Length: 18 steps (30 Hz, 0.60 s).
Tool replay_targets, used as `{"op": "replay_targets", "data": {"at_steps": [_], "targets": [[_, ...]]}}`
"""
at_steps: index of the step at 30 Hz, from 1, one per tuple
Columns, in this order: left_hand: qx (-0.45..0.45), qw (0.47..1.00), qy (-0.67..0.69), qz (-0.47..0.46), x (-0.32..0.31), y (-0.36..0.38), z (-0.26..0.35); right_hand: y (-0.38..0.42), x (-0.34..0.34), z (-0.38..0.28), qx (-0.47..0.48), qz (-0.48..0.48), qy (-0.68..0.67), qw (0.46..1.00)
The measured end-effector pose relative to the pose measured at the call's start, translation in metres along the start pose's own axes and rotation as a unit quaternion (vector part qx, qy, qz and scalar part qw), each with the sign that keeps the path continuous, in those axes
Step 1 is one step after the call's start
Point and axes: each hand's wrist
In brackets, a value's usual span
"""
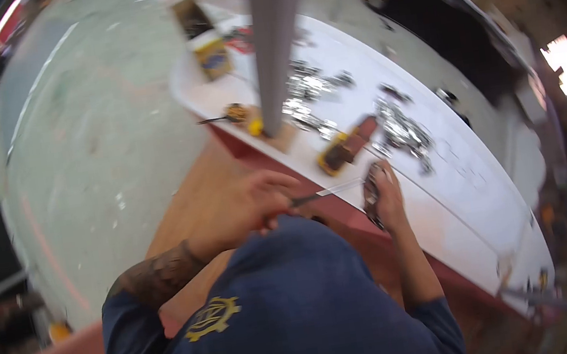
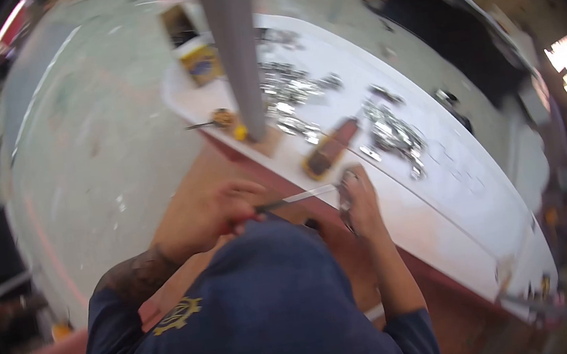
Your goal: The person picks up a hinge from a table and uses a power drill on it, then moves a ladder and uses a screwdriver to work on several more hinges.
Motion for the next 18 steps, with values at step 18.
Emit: {"op": "replay_targets", "data": {"at_steps": [18], "targets": [[-0.334, 0.715, -0.610, -0.066, 0.041, -0.014, 0.008, 0.038, -0.028, 0.052, -0.191, -0.037, 0.057, 0.979]]}}
Point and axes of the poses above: each hand's wrist, its own y-axis away from the middle knuckle, its own x-axis out of the back of the hand, z = x × y, and after that the axes turned 10 degrees about -y, right-handed
